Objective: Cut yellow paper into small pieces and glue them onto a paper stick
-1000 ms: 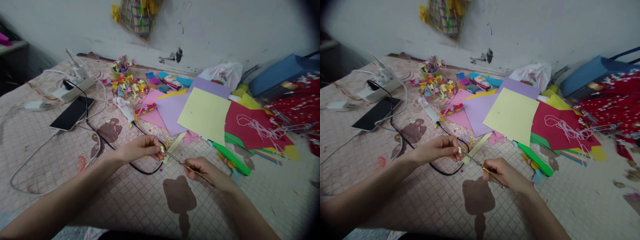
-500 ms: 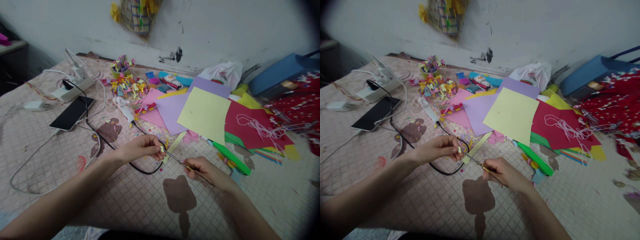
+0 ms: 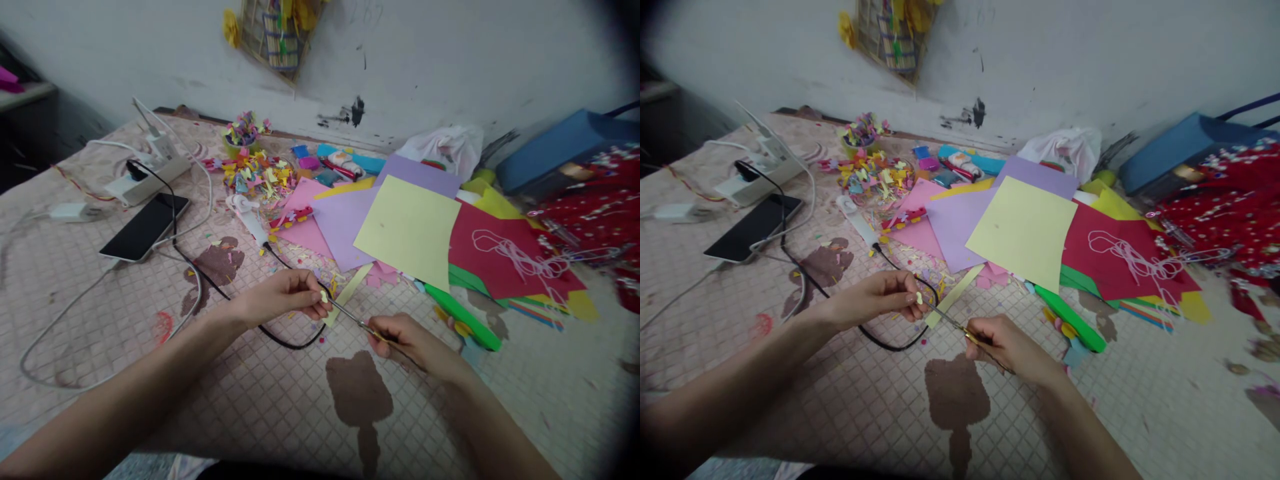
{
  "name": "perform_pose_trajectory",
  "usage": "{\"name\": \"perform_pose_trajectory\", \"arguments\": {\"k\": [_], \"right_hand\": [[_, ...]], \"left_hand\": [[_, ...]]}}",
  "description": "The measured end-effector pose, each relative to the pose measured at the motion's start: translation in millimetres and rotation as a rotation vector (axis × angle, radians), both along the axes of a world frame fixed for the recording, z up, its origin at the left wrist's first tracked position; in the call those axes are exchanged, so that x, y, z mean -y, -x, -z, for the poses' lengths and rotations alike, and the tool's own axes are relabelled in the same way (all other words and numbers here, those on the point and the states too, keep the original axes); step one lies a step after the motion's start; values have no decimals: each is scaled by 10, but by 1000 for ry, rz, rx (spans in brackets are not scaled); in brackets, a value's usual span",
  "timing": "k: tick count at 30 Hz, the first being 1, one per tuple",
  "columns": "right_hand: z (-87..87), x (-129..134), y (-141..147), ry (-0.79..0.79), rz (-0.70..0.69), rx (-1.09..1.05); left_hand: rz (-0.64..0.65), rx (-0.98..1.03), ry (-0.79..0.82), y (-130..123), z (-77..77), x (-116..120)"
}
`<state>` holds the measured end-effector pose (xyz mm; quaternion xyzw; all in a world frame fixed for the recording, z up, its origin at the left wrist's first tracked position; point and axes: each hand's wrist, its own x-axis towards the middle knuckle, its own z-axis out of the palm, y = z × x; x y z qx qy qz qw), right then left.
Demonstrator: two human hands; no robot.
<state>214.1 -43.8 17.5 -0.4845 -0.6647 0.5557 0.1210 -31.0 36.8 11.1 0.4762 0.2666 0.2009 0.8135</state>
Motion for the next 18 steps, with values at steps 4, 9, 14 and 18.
{"name": "perform_pose_trajectory", "arguments": {"k": [4, 9, 14, 18], "right_hand": [[-10, 38, 54, 6, 56, -78], [44, 96, 150, 2, 163, -124], [84, 110, 274, -26, 190, -181], [111, 127, 346, -17, 211, -211]], "left_hand": [[-69, 16, -43, -23, 34, 23], [-236, 58, -70, -101, 28, 114], [-319, 92, -54, -157, -14, 197], [-348, 111, -28, -176, 6, 232]]}}
